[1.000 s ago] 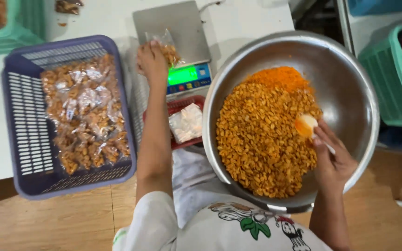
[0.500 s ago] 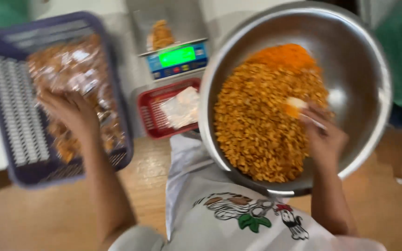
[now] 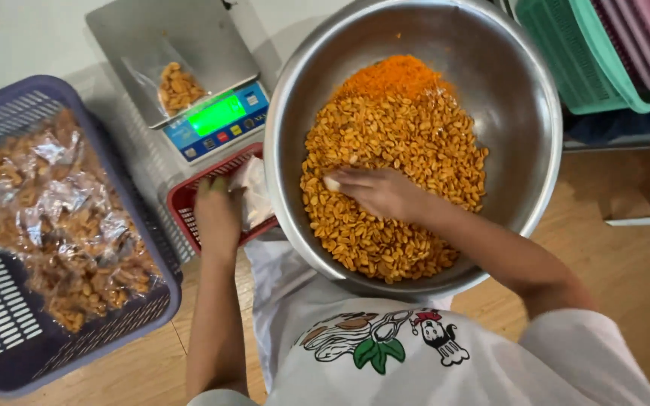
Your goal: Portioning snacks from a large bowl into small plastic bags using a scoop and weighing them on a digital scale, including adding a small solid component to each bag.
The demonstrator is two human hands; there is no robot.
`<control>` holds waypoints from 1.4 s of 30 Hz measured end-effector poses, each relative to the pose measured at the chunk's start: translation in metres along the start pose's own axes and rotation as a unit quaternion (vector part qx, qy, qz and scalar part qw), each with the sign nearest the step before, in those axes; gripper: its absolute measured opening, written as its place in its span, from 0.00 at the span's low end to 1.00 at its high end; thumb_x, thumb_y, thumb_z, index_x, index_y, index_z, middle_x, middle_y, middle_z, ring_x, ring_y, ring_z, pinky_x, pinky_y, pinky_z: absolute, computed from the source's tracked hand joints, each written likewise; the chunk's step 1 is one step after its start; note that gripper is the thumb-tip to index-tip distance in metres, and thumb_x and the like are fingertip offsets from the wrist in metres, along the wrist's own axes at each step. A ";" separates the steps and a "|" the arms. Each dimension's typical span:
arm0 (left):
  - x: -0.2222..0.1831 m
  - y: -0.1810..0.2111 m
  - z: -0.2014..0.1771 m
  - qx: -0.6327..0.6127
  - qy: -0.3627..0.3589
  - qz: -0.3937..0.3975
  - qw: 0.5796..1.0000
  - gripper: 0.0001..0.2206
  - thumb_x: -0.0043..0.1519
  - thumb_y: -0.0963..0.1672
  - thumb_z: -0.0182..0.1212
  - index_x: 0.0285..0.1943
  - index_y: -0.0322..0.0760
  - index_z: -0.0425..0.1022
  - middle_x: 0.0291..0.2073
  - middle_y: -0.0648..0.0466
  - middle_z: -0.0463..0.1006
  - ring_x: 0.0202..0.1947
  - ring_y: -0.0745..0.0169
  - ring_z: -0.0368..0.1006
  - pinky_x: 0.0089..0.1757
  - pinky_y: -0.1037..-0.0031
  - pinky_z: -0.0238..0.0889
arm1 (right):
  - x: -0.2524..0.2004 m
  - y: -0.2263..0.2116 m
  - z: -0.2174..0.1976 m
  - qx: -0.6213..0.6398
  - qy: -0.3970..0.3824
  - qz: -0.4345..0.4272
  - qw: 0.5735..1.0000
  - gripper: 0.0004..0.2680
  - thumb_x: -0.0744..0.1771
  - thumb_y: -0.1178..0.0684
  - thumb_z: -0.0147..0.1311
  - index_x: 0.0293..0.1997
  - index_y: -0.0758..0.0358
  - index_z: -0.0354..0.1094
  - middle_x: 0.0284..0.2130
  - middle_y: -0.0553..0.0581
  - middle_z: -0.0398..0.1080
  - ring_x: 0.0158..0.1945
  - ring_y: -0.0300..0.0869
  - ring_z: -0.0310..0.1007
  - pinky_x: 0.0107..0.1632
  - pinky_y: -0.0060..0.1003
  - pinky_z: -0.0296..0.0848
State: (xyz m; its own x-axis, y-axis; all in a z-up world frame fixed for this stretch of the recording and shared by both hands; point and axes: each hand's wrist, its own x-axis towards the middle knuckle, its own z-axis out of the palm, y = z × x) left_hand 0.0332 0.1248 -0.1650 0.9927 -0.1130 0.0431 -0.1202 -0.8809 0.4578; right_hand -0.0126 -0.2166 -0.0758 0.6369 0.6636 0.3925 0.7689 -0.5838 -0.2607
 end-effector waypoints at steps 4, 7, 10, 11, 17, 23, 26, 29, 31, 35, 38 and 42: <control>-0.004 0.003 -0.013 0.095 0.034 0.002 0.995 0.14 0.56 0.46 0.72 0.48 0.39 0.79 0.39 0.48 0.77 0.42 0.42 0.76 0.41 0.53 0.69 | -0.056 -0.025 -0.010 0.211 -0.073 0.221 0.949 0.07 0.69 0.60 0.52 0.48 0.62 0.78 0.53 0.56 0.77 0.29 0.48 0.76 0.26 0.39 0.74; -0.011 0.001 -0.020 0.156 0.077 0.006 0.985 0.12 0.54 0.49 0.71 0.40 0.49 0.73 0.30 0.59 0.76 0.35 0.54 0.76 0.42 0.61 0.67 | -0.088 -0.037 -0.001 0.373 -0.040 0.413 0.830 0.07 0.69 0.55 0.57 0.48 0.58 0.80 0.43 0.56 0.81 0.22 0.42 0.76 0.19 0.34 0.69; -0.013 0.021 -0.056 -0.015 0.095 -0.055 0.994 0.13 0.57 0.44 0.66 0.46 0.47 0.67 0.31 0.51 0.77 0.35 0.43 0.77 0.43 0.54 0.66 | -0.078 -0.043 -0.011 0.466 0.019 0.499 0.730 0.07 0.67 0.55 0.62 0.47 0.64 0.80 0.35 0.63 0.82 0.31 0.45 0.82 0.22 0.34 0.73; -0.013 0.032 -0.073 -0.146 0.073 -0.095 0.982 0.19 0.58 0.41 0.64 0.57 0.42 0.66 0.40 0.39 0.79 0.42 0.28 0.77 0.42 0.43 0.68 | -0.067 -0.047 -0.019 0.495 0.050 0.522 0.692 0.07 0.66 0.56 0.64 0.46 0.67 0.80 0.33 0.65 0.81 0.33 0.47 0.83 0.23 0.34 0.75; -0.040 0.088 -0.087 -0.584 -0.080 0.029 0.807 0.05 0.66 0.42 0.60 0.37 0.36 0.76 0.41 0.45 0.81 0.22 0.69 0.71 0.23 0.82 0.66 | -0.061 -0.048 -0.017 0.552 0.198 0.516 0.624 0.09 0.66 0.63 0.62 0.48 0.79 0.74 0.31 0.71 0.78 0.32 0.55 0.82 0.21 0.40 0.81; -0.054 0.144 -0.066 -0.662 -0.231 0.065 0.710 0.08 0.61 0.39 0.67 0.47 0.29 0.81 0.21 0.44 0.82 0.09 0.72 0.67 0.15 0.84 0.60 | 0.008 -0.067 -0.082 0.508 0.286 0.448 0.678 0.08 0.66 0.62 0.61 0.48 0.75 0.75 0.37 0.69 0.77 0.33 0.46 0.78 0.21 0.34 0.81; -0.053 0.155 -0.069 -0.635 -0.212 0.060 0.741 0.10 0.59 0.39 0.70 0.48 0.27 0.79 0.20 0.44 0.81 0.11 0.73 0.67 0.15 0.83 0.61 | 0.022 -0.078 -0.115 0.402 0.245 0.423 0.774 0.06 0.67 0.64 0.57 0.47 0.75 0.75 0.46 0.75 0.77 0.42 0.55 0.81 0.28 0.35 0.82; -0.048 0.161 -0.069 -0.596 -0.208 0.028 0.775 0.21 0.54 0.44 0.76 0.54 0.25 0.80 0.40 0.35 0.84 0.29 0.64 0.76 0.24 0.74 0.74 | 0.026 -0.078 -0.118 0.225 0.167 0.201 0.939 0.08 0.67 0.64 0.54 0.49 0.66 0.78 0.49 0.67 0.79 0.50 0.59 0.81 0.35 0.42 0.83; -0.025 0.162 -0.090 -0.499 -0.227 0.123 0.827 0.22 0.56 0.42 0.73 0.56 0.22 0.76 0.41 0.31 0.82 0.36 0.45 0.78 0.33 0.61 0.74 | 0.032 -0.078 -0.113 0.170 0.125 0.113 0.971 0.08 0.66 0.66 0.54 0.47 0.67 0.78 0.48 0.68 0.79 0.51 0.58 0.80 0.42 0.45 0.83; 0.002 0.148 -0.036 -0.408 -0.182 0.268 0.853 0.19 0.54 0.40 0.72 0.54 0.27 0.77 0.42 0.39 0.82 0.44 0.35 0.79 0.49 0.55 0.73 | 0.041 -0.068 -0.099 0.097 0.146 -0.034 0.984 0.09 0.67 0.66 0.54 0.50 0.68 0.78 0.51 0.65 0.78 0.53 0.59 0.79 0.54 0.54 0.81; 0.016 0.184 -0.099 -0.338 -0.273 0.219 0.874 0.23 0.62 0.38 0.60 0.68 0.24 0.66 0.53 0.33 0.78 0.50 0.33 0.78 0.51 0.51 0.72 | -0.023 -0.008 -0.070 -0.040 0.146 -0.074 0.986 0.15 0.68 0.67 0.49 0.62 0.73 0.69 0.58 0.70 0.72 0.61 0.64 0.71 0.61 0.60 0.73; 0.037 0.181 -0.048 -0.122 -0.292 0.272 0.908 0.23 0.64 0.34 0.51 0.70 0.28 0.65 0.52 0.27 0.76 0.49 0.31 0.79 0.47 0.48 0.74 | -0.011 -0.007 -0.069 -0.079 0.091 0.187 0.975 0.12 0.71 0.67 0.49 0.63 0.77 0.70 0.56 0.71 0.74 0.60 0.60 0.72 0.61 0.58 0.74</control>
State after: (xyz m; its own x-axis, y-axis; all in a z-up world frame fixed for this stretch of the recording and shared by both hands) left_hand 0.0486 -0.0169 -0.0376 0.6010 -0.7896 -0.1241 -0.5138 -0.5005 0.6968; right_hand -0.0287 -0.2524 -0.0172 0.8397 0.3045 0.4496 0.4568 -0.8439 -0.2815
